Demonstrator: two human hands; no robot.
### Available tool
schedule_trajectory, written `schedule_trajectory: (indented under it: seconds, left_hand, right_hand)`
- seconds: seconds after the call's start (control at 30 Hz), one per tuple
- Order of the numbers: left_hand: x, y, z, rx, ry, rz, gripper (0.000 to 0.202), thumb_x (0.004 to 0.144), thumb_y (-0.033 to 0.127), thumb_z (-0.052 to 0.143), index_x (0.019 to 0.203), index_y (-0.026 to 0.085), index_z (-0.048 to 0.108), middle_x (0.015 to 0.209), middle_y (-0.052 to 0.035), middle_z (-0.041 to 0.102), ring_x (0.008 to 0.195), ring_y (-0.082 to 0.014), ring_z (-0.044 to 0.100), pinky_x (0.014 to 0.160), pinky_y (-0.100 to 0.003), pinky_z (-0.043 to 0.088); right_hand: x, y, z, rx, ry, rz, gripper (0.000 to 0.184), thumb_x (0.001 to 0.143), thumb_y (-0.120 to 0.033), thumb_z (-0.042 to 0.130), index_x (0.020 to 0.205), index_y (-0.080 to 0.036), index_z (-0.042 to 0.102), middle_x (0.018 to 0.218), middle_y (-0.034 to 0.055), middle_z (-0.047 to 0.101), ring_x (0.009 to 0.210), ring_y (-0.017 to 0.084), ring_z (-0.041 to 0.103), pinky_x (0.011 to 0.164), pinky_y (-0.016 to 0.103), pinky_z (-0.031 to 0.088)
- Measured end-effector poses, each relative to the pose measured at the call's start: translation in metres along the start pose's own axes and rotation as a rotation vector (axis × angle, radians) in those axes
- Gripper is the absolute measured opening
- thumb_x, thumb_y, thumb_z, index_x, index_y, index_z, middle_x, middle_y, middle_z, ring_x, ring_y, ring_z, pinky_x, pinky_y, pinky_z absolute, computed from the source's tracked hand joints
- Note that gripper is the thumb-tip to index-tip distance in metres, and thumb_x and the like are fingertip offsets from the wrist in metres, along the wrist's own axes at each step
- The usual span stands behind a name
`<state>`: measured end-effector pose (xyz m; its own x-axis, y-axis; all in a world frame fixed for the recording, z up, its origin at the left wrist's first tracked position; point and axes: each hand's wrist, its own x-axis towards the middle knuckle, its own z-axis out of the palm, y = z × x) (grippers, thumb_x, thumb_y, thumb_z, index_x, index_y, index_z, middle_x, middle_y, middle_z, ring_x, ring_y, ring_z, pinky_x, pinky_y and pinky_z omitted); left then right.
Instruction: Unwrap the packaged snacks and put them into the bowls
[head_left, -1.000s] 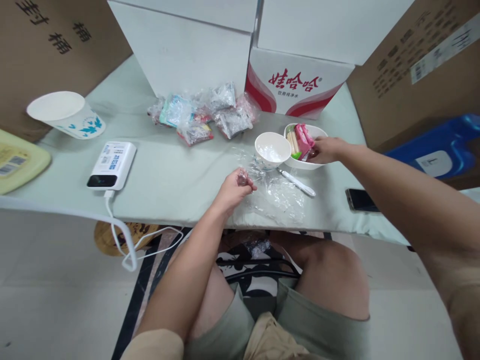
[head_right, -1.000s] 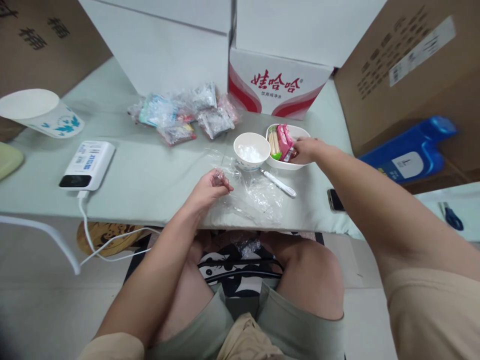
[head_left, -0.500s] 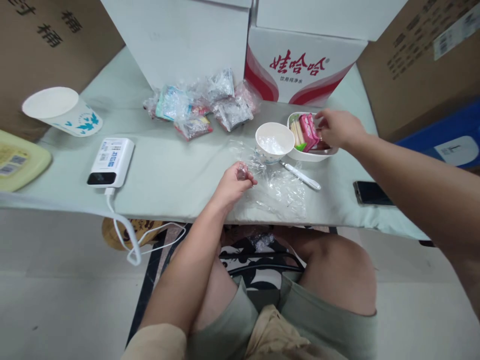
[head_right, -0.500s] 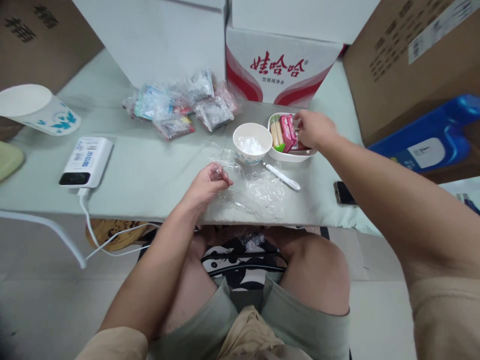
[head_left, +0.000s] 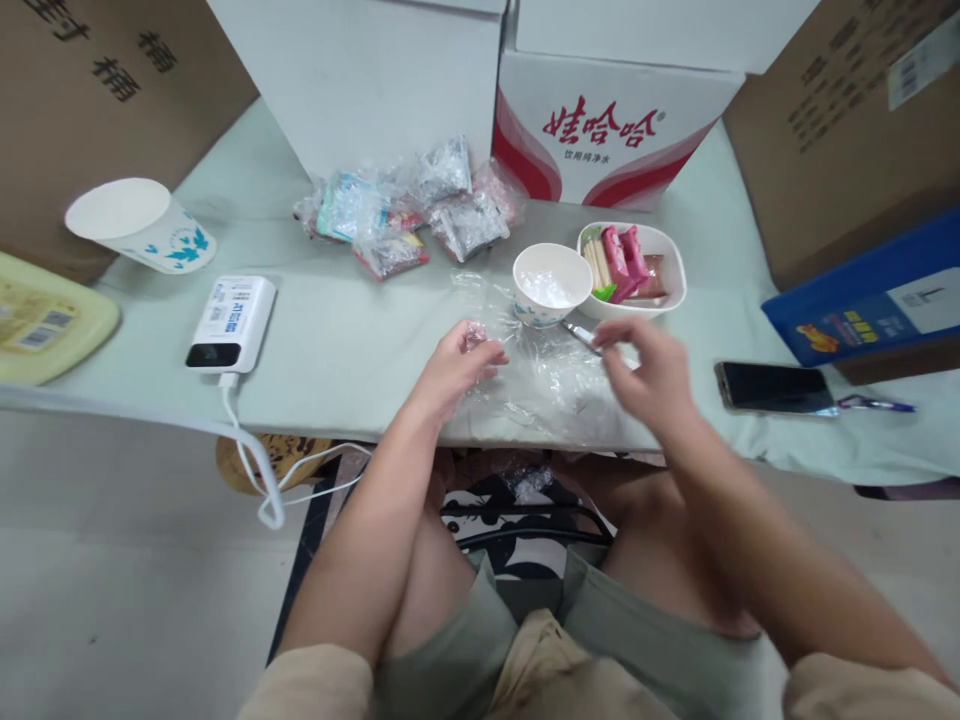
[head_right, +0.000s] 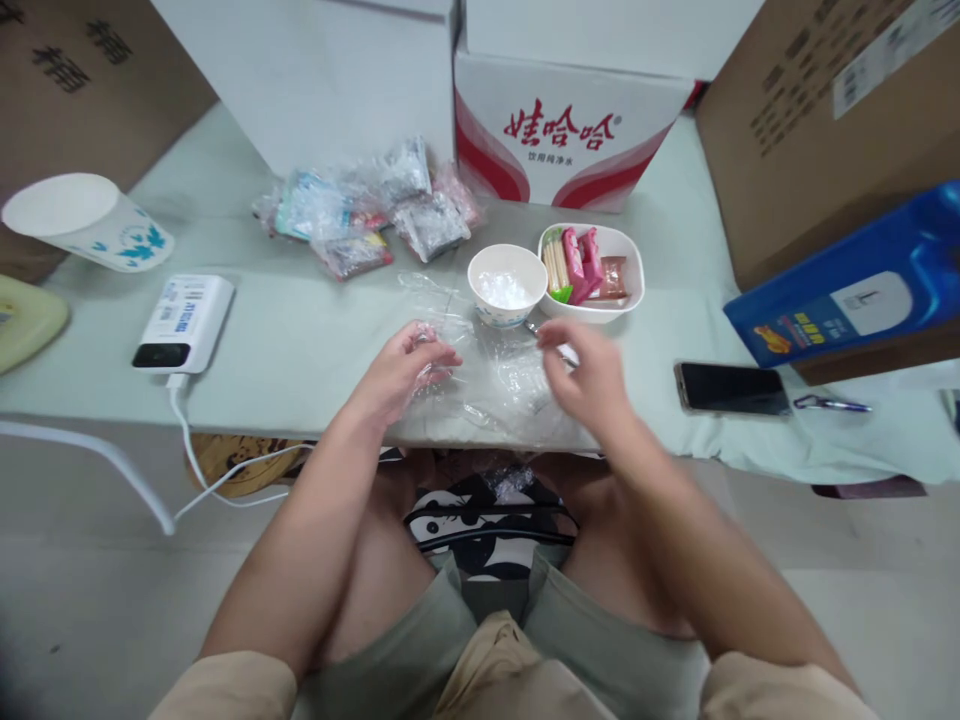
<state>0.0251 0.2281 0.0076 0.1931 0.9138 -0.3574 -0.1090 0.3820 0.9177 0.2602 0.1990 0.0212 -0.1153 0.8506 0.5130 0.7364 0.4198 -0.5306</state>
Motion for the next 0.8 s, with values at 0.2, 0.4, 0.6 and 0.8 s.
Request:
schedule_trajectory:
  seconds: [0.2, 0.4, 0.6, 0.8]
  left_hand:
    - [-0.002, -0.012, -0.025, 0.355, 0.210, 0.011, 0.024, 0.072, 0.029, 0.062, 0.089, 0.023, 0.046, 0.078, 0.0027, 0.063, 0.065, -0.0146, 0.064, 0.058, -0.024, 0.045]
    - [-0.008, -0.018, -0.052, 0.620, 0.269, 0.005, 0.034, 0.076, 0.039, 0.061, 0.104, 0.023, 0.049, 0.065, 0.0056, 0.060, 0.048, -0.0137, 0.057, 0.056, -0.025, 0.044]
    - [-0.015, -0.015, -0.057, 0.804, 0.350, -0.087, 0.019, 0.079, 0.036, 0.059, 0.091, 0.022, 0.058, 0.049, 0.0043, 0.056, 0.049, -0.0176, 0.059, 0.057, -0.027, 0.046]
    - [-0.012, -0.011, -0.041, 0.538, 0.375, -0.063, 0.030, 0.077, 0.027, 0.059, 0.106, 0.021, 0.054, 0.061, 0.0017, 0.064, 0.051, -0.0166, 0.062, 0.046, -0.022, 0.037]
  right_hand:
    - [-0.050, 0.001, 0.045, 0.002, -0.323, -0.044, 0.042, 0.079, -0.011, 0.048, 0.118, -0.021, 0.062, 0.128, 0.0113, 0.068, 0.124, 0.028, 0.061, 0.104, 0.047, 0.050]
    - [-0.054, 0.004, 0.042, -0.144, -0.508, 0.017, 0.073, 0.071, -0.013, 0.052, 0.143, -0.022, 0.047, 0.160, 0.0087, 0.039, 0.148, 0.034, 0.033, 0.120, 0.059, 0.026]
    - [-0.056, 0.012, 0.036, -0.225, -0.485, 0.057, 0.069, 0.072, -0.011, 0.053, 0.141, -0.021, 0.049, 0.164, 0.0089, 0.030, 0.151, 0.037, 0.026, 0.121, 0.060, 0.023]
    - [-0.065, -0.016, 0.026, 0.041, -0.432, -0.252, 0.043, 0.086, -0.032, 0.058, 0.128, -0.024, 0.061, 0.138, 0.0099, 0.062, 0.134, 0.029, 0.051, 0.117, 0.051, 0.035]
